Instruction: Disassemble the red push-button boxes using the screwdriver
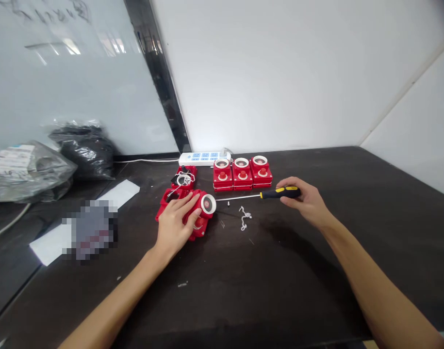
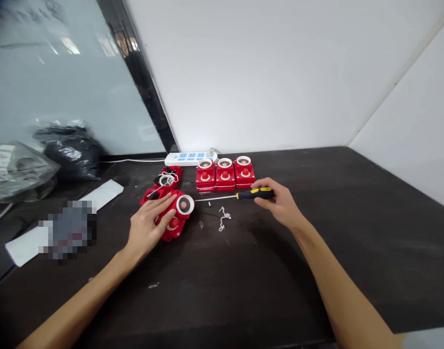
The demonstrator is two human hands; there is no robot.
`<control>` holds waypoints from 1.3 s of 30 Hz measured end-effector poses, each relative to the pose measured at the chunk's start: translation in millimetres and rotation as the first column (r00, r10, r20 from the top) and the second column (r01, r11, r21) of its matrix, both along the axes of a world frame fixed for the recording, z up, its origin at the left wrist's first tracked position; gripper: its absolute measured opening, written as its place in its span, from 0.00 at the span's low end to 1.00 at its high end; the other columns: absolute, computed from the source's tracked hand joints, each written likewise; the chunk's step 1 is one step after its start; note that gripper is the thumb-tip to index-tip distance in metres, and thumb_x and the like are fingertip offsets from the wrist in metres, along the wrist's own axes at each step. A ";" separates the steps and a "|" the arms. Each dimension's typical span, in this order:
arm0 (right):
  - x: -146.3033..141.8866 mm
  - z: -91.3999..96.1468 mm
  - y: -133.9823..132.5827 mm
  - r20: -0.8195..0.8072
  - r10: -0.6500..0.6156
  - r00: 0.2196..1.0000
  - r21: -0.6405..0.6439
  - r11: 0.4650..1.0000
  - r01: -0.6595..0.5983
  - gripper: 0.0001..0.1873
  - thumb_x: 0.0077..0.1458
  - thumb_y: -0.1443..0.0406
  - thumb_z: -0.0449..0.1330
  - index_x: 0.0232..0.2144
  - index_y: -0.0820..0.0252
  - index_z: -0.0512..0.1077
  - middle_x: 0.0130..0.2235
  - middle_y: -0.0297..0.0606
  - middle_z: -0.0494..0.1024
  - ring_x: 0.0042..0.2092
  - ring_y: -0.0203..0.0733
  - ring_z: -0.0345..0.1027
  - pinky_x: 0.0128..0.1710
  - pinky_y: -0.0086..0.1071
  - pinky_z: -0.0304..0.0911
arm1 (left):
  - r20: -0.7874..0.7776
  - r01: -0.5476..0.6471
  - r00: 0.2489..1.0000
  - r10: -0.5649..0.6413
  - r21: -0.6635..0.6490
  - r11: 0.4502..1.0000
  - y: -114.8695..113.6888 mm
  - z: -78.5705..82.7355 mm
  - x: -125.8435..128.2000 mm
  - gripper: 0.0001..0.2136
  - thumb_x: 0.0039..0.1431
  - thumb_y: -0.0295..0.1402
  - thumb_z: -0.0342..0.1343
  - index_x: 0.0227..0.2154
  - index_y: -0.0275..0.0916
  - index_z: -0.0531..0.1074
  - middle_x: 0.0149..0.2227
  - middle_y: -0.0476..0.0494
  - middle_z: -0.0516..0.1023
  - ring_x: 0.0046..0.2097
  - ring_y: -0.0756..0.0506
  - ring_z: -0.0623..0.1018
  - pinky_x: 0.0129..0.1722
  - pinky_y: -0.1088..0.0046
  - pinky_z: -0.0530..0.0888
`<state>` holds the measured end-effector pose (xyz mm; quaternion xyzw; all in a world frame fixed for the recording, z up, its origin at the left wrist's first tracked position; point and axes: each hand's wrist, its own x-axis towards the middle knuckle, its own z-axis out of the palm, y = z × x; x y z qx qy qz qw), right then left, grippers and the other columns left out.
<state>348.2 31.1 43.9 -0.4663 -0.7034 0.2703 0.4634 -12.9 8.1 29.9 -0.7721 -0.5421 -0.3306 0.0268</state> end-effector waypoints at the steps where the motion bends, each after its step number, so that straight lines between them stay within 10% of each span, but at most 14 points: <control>1: -1.1 0.8 -1.0 0.007 0.008 1.000 0.025 1.000 -0.009 0.12 0.53 0.58 0.64 0.39 0.55 0.75 0.41 0.37 0.76 0.42 0.45 0.69 0.40 0.34 0.64 | 0.006 -0.005 1.000 0.005 0.005 1.000 0.4 -0.5 -0.7 0.19 0.66 0.43 0.48 0.53 0.42 0.74 0.54 0.41 0.77 0.51 0.39 0.77 0.54 0.53 0.72; 7: -9.8 -2.5 -2.9 -0.078 -0.099 0.992 -0.141 0.986 0.087 0.19 0.58 0.53 0.57 0.46 0.56 0.73 0.34 0.35 0.76 0.26 0.38 0.68 0.27 0.32 0.62 | -0.084 0.066 0.995 -0.062 0.042 0.997 -2.1 -2.4 9.8 0.19 0.66 0.41 0.49 0.54 0.41 0.73 0.58 0.40 0.73 0.56 0.38 0.74 0.56 0.52 0.72; 13: -13.2 -1.3 -1.7 0.209 -0.301 0.930 -0.098 0.940 0.326 0.17 0.58 0.53 0.57 0.32 0.58 0.77 0.28 0.36 0.76 0.23 0.37 0.66 0.28 0.33 0.61 | -0.175 0.096 0.981 -0.088 0.037 0.995 -5.5 0.3 14.3 0.18 0.67 0.40 0.48 0.56 0.43 0.72 0.60 0.41 0.71 0.59 0.38 0.73 0.55 0.53 0.73; 22: -35.6 9.4 -15.1 -0.237 -0.367 0.899 -0.364 0.892 0.268 0.22 0.49 0.49 0.65 0.35 0.62 0.76 0.17 0.32 0.69 0.15 0.34 0.58 0.15 0.28 0.49 | -0.157 0.117 0.979 -0.130 -0.093 0.989 1.2 10.0 -6.8 0.19 0.67 0.39 0.48 0.57 0.43 0.70 0.61 0.45 0.69 0.58 0.39 0.73 0.53 0.58 0.75; 30: -46.2 25.1 -32.5 0.047 -0.404 0.914 0.071 0.914 0.400 0.11 0.55 0.56 0.62 0.31 0.57 0.73 0.31 0.34 0.76 0.32 0.40 0.68 0.34 0.32 0.61 | 0.037 0.112 0.993 -0.110 -0.055 0.992 0.3 7.7 2.5 0.16 0.67 0.34 0.45 0.51 0.42 0.75 0.53 0.46 0.78 0.54 0.42 0.78 0.54 0.62 0.75; 39: -45.9 20.0 -30.6 0.062 -0.340 0.938 0.088 0.938 0.335 0.11 0.56 0.57 0.60 0.27 0.57 0.69 0.28 0.31 0.73 0.31 0.37 0.65 0.33 0.31 0.59 | -0.217 0.082 0.975 -0.045 0.164 0.983 -3.0 -1.6 20.0 0.18 0.64 0.40 0.54 0.50 0.34 0.74 0.51 0.36 0.79 0.52 0.38 0.78 0.52 0.58 0.76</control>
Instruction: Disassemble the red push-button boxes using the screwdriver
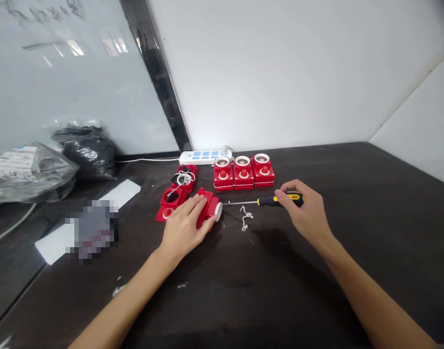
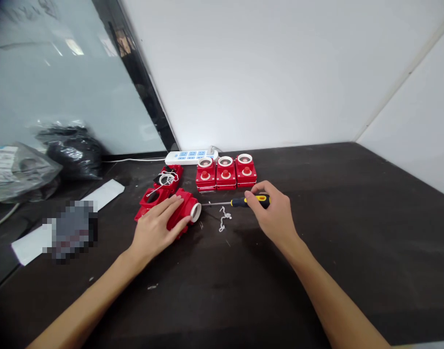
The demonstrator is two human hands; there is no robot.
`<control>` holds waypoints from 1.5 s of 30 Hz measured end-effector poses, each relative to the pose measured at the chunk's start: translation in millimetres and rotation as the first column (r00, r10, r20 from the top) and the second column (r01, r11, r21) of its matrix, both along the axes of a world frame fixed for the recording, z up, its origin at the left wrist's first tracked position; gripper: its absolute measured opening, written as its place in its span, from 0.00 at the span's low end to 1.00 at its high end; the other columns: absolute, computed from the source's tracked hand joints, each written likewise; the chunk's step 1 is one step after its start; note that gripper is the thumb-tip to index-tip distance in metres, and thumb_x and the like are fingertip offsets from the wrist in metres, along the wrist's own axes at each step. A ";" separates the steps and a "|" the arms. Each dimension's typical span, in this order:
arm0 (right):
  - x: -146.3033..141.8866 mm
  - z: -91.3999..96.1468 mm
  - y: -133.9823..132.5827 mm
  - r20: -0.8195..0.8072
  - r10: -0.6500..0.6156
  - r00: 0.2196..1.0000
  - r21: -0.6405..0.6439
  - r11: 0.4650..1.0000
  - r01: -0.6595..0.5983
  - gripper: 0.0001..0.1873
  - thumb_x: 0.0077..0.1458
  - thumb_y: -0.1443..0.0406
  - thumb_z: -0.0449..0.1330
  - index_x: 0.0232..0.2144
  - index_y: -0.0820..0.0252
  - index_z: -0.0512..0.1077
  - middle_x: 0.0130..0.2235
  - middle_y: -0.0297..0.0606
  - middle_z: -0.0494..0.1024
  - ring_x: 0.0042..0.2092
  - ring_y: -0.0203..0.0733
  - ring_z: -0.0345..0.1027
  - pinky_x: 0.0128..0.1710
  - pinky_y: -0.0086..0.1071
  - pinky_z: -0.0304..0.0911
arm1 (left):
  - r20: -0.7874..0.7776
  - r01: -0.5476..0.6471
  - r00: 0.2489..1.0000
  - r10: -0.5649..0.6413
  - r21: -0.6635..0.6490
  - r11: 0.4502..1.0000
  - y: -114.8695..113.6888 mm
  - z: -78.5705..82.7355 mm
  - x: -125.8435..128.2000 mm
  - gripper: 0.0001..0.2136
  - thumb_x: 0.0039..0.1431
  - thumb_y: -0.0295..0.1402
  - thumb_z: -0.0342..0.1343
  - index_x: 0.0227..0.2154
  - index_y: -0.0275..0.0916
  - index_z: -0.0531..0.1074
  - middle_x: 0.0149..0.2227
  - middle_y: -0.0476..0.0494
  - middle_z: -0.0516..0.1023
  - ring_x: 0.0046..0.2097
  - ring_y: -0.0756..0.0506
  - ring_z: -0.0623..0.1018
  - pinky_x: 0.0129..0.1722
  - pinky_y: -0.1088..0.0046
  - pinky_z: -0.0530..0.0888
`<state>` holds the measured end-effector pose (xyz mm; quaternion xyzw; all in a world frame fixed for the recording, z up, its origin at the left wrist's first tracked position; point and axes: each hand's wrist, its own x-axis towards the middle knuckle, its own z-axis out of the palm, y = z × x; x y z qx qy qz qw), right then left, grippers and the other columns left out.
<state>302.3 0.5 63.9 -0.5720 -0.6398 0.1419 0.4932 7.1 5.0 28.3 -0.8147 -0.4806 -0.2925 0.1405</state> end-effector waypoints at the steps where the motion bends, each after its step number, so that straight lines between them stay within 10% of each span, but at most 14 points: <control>1: 0.3 -0.8 0.5 -0.010 0.004 1.000 -0.003 1.000 -0.004 0.11 0.56 0.58 0.60 0.27 0.57 0.69 0.27 0.31 0.72 0.30 0.37 0.65 0.33 0.31 0.59 | -0.026 -0.020 0.999 0.020 -0.011 1.000 -1.5 0.1 1.6 0.20 0.63 0.41 0.54 0.52 0.34 0.73 0.53 0.35 0.77 0.53 0.37 0.78 0.50 0.59 0.78; 8: 2.2 -7.1 3.4 -0.112 0.000 0.994 -0.087 0.996 -0.009 0.12 0.56 0.56 0.60 0.26 0.58 0.72 0.25 0.32 0.72 0.27 0.37 0.65 0.29 0.31 0.59 | -0.179 -0.091 0.980 0.083 -0.033 0.995 -9.0 1.8 25.0 0.24 0.63 0.43 0.54 0.56 0.31 0.69 0.58 0.25 0.71 0.60 0.30 0.71 0.57 0.49 0.71; 19: 2.3 -3.7 1.7 -0.121 0.071 0.990 -0.048 0.996 -0.077 0.10 0.57 0.57 0.60 0.32 0.57 0.72 0.31 0.34 0.76 0.30 0.38 0.69 0.30 0.31 0.61 | -0.005 -0.152 0.988 0.155 0.177 0.972 7.1 -8.2 8.1 0.14 0.63 0.36 0.55 0.47 0.39 0.77 0.50 0.39 0.80 0.48 0.40 0.81 0.46 0.66 0.79; 34: 10.8 3.6 -3.7 -0.091 0.222 0.971 -0.086 0.970 -0.230 0.12 0.57 0.58 0.60 0.39 0.59 0.73 0.26 0.33 0.76 0.26 0.40 0.73 0.30 0.33 0.68 | 0.201 -0.171 0.962 0.187 -0.096 0.981 11.8 3.9 -2.0 0.15 0.64 0.41 0.54 0.47 0.43 0.78 0.50 0.46 0.79 0.51 0.40 0.79 0.50 0.62 0.78; 45: -1.0 17.1 -17.9 0.165 -0.078 0.983 0.239 0.970 0.037 0.09 0.56 0.57 0.61 0.36 0.54 0.69 0.33 0.34 0.78 0.35 0.43 0.77 0.33 0.31 0.67 | 0.335 -0.050 0.934 0.127 -0.230 0.972 20.8 5.1 2.2 0.16 0.63 0.42 0.55 0.48 0.41 0.78 0.50 0.44 0.80 0.52 0.40 0.79 0.55 0.59 0.75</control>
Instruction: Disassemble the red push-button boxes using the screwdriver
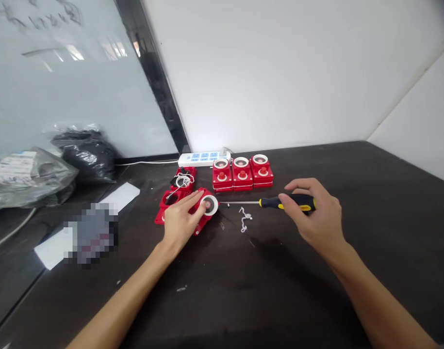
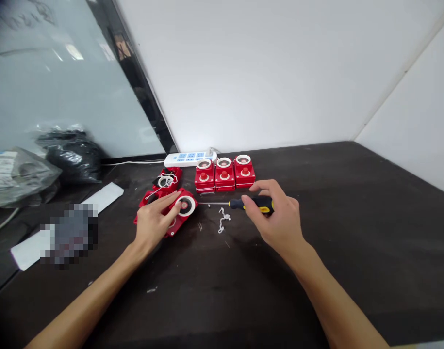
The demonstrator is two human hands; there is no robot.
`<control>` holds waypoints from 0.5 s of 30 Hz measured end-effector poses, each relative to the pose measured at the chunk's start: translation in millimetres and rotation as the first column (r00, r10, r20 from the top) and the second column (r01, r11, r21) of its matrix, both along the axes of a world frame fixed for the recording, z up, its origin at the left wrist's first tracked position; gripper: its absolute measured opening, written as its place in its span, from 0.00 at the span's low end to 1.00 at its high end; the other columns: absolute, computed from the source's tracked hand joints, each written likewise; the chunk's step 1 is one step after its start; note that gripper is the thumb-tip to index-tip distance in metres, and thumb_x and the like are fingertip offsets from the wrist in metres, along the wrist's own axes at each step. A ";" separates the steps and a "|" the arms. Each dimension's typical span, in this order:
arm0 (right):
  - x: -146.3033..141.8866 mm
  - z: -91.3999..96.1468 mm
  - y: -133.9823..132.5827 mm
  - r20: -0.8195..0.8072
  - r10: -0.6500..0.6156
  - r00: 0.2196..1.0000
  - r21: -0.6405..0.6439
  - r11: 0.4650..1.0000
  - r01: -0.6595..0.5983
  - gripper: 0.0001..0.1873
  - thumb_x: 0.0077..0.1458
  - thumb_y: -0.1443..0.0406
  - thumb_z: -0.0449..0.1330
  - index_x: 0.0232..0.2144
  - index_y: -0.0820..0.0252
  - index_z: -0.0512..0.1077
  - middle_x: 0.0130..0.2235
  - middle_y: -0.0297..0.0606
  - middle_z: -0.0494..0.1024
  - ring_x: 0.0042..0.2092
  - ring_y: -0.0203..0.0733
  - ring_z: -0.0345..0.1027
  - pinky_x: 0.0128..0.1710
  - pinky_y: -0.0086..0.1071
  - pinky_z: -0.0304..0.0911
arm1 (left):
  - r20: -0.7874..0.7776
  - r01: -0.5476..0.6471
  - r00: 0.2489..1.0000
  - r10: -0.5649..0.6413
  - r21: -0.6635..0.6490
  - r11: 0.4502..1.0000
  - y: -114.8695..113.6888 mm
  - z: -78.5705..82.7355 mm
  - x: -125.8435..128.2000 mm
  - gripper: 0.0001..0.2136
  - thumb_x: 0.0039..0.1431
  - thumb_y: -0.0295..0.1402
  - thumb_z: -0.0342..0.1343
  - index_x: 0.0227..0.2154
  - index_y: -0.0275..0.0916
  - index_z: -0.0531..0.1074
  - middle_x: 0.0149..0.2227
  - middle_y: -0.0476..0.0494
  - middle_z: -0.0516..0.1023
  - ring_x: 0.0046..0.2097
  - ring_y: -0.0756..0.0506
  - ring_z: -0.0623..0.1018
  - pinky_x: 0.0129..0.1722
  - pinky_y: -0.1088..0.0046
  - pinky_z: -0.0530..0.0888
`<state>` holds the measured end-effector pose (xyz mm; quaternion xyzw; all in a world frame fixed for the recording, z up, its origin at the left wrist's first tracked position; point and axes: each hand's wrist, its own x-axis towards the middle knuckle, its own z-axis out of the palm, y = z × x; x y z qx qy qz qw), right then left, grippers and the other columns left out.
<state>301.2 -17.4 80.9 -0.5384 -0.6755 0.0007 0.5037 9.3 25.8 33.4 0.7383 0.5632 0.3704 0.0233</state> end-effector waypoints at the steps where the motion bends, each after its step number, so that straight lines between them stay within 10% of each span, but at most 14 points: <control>1: -1.4 0.3 -0.4 0.007 -0.004 1.000 0.013 1.000 0.004 0.08 0.56 0.58 0.60 0.36 0.54 0.69 0.33 0.34 0.78 0.35 0.43 0.77 0.32 0.30 0.67 | -0.001 0.007 1.000 -0.007 0.000 1.000 1.4 0.1 -0.9 0.16 0.63 0.43 0.55 0.48 0.41 0.78 0.49 0.44 0.80 0.52 0.40 0.79 0.55 0.58 0.74; 15: -11.4 5.3 -13.2 0.188 -0.019 0.982 0.152 0.988 -0.010 0.04 0.58 0.60 0.59 0.33 0.53 0.70 0.29 0.32 0.79 0.24 0.36 0.72 0.27 0.29 0.65 | 0.025 0.144 0.990 -0.142 -0.139 0.980 11.9 8.3 -16.6 0.18 0.64 0.44 0.52 0.51 0.41 0.76 0.51 0.45 0.78 0.52 0.40 0.79 0.54 0.62 0.75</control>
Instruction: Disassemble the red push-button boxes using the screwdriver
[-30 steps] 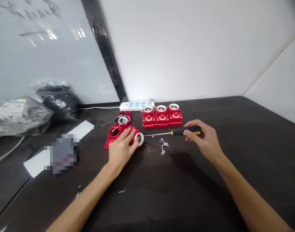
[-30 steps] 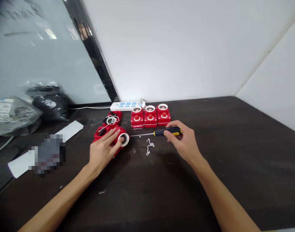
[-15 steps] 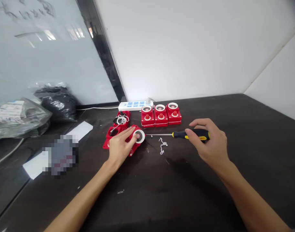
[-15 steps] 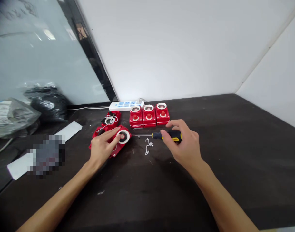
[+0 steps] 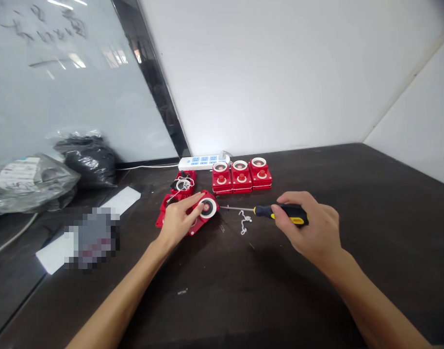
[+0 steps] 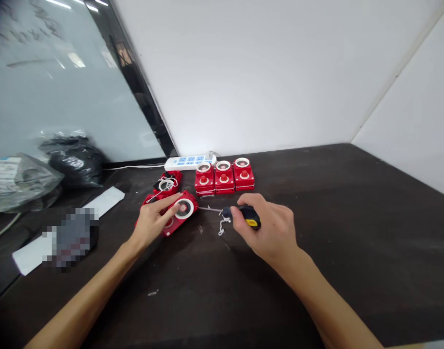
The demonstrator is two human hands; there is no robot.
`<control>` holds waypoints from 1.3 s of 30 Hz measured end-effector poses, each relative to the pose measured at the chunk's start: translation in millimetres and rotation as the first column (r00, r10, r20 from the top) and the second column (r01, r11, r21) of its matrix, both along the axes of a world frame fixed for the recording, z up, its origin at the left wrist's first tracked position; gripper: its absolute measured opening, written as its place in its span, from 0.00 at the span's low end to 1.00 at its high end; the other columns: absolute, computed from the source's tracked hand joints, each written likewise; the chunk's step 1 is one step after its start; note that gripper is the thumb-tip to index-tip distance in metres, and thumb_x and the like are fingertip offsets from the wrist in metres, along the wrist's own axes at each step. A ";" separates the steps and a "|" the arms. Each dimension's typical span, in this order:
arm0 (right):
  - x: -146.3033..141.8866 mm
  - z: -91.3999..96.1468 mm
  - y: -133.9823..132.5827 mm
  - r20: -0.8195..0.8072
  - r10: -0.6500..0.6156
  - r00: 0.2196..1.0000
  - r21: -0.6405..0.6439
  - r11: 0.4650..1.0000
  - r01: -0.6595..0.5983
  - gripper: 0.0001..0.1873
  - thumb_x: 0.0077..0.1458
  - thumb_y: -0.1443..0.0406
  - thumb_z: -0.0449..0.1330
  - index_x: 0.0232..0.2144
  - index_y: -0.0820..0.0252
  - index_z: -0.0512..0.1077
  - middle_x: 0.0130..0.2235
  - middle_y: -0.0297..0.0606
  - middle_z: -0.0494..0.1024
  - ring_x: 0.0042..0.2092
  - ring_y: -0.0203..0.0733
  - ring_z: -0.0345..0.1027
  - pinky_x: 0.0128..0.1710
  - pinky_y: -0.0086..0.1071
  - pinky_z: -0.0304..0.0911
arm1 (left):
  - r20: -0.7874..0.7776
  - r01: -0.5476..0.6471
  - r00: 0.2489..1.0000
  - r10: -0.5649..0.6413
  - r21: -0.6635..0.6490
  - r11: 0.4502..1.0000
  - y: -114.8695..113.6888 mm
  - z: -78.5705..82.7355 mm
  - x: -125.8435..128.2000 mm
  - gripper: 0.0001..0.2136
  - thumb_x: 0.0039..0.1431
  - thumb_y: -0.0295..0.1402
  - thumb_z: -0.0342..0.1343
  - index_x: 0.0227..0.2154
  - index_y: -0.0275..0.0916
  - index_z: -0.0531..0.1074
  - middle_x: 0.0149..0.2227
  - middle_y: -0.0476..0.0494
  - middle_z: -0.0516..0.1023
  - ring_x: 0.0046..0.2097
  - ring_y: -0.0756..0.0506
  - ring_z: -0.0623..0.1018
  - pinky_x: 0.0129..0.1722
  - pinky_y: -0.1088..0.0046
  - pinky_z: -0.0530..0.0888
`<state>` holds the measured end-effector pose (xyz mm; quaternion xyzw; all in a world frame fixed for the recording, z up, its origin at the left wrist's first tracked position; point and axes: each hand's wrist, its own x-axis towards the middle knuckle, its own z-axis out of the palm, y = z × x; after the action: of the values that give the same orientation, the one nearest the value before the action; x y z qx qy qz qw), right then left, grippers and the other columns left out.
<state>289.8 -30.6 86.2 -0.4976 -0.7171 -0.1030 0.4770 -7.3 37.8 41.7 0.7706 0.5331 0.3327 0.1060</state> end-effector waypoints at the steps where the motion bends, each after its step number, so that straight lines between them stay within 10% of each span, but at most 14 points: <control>1: 0.3 0.4 -0.4 0.016 0.013 1.000 0.005 1.000 -0.013 0.03 0.58 0.61 0.59 0.33 0.53 0.70 0.29 0.32 0.79 0.24 0.36 0.72 0.27 0.30 0.66 | -0.003 0.000 1.000 0.000 0.001 1.000 -0.2 -0.7 0.0 0.18 0.64 0.44 0.52 0.51 0.42 0.76 0.52 0.45 0.78 0.52 0.40 0.79 0.54 0.62 0.75; 11: 23.0 8.9 0.5 0.028 0.245 0.969 -0.159 0.958 -0.238 0.17 0.59 0.60 0.58 0.50 0.54 0.63 0.38 0.37 0.79 0.36 0.44 0.77 0.36 0.35 0.71 | -0.148 0.054 0.988 -0.041 0.082 0.995 -5.8 -3.2 2.7 0.20 0.67 0.43 0.47 0.55 0.41 0.72 0.56 0.43 0.75 0.55 0.41 0.77 0.56 0.61 0.73; 24: -0.3 -12.9 1.5 -0.184 -0.012 0.983 0.055 0.998 0.023 0.13 0.55 0.59 0.63 0.41 0.55 0.69 0.37 0.39 0.76 0.29 0.40 0.73 0.29 0.33 0.70 | -0.424 0.060 0.903 0.073 0.293 0.954 -17.2 -8.4 9.3 0.18 0.69 0.32 0.43 0.59 0.41 0.67 0.50 0.36 0.75 0.50 0.41 0.76 0.43 0.66 0.77; 31: -6.4 -18.6 2.5 -0.120 0.009 0.993 0.082 0.997 0.000 0.10 0.58 0.60 0.60 0.42 0.55 0.67 0.35 0.38 0.77 0.29 0.40 0.73 0.29 0.33 0.69 | -0.426 0.060 0.897 0.116 0.377 0.924 -12.0 -17.1 -1.8 0.30 0.62 0.46 0.55 0.62 0.35 0.60 0.52 0.30 0.73 0.52 0.35 0.74 0.53 0.54 0.73; 39: -9.2 -14.0 -0.1 -0.104 -0.066 0.992 0.099 0.992 0.076 0.12 0.57 0.56 0.61 0.38 0.55 0.67 0.32 0.37 0.75 0.26 0.38 0.69 0.27 0.32 0.67 | -0.433 0.086 0.896 0.093 0.376 0.923 -16.5 -20.9 2.7 0.28 0.65 0.36 0.53 0.65 0.37 0.54 0.57 0.31 0.71 0.56 0.36 0.74 0.55 0.56 0.73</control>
<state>280.6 -30.6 72.2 -0.5021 -0.6677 -0.1315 0.5336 -4.6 21.2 20.8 0.8305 0.4686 0.2469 -0.1723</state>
